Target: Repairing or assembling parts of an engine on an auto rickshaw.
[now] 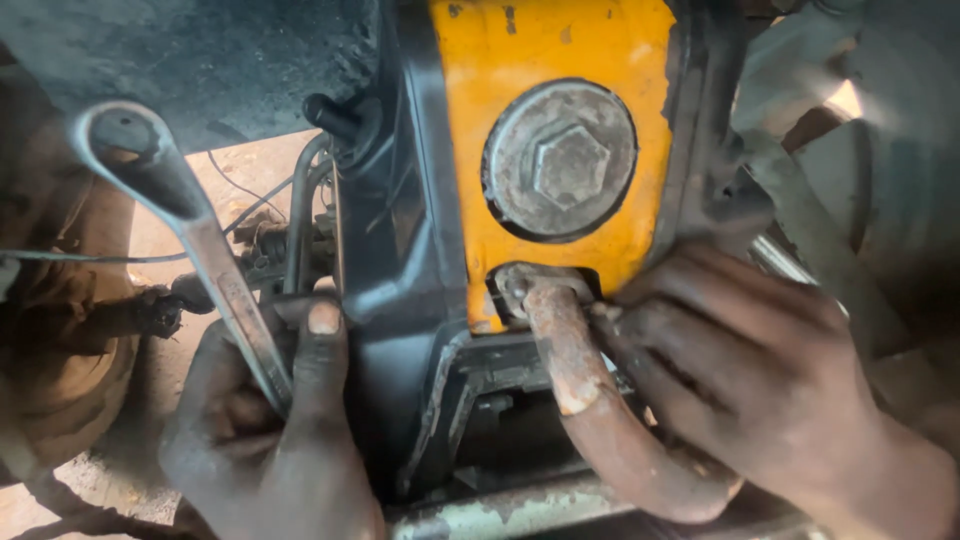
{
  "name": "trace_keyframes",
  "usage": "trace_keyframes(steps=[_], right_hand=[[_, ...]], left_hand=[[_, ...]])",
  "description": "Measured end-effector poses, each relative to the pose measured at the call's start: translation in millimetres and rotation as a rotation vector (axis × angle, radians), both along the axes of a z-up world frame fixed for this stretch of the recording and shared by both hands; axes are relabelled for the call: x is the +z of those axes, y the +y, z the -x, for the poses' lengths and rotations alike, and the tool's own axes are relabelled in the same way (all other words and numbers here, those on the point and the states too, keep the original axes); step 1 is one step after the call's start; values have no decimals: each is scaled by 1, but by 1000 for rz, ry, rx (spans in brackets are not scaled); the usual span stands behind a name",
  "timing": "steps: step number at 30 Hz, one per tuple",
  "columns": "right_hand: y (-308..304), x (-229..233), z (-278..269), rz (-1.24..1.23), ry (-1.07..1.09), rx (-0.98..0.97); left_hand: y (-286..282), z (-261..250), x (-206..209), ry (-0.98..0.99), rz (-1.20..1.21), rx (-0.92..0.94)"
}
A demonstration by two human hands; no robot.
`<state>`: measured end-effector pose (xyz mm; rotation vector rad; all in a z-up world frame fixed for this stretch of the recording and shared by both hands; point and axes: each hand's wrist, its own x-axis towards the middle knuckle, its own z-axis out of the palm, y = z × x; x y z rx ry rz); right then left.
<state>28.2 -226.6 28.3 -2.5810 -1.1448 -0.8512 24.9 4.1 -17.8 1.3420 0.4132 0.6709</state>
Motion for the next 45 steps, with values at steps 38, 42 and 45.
trace_keyframes(steps=[38, 42, 45], right_hand=[[22, -218, 293, -202, 404, -176], [63, -246, 274, -52, 409, -154], [76, -252, 251, -117, 497, -298]], left_hand=[[14, 51, -6, -378, -423, -25], [14, 66, 2, -203, -437, 34], [16, 56, -6, -328, -485, 74]])
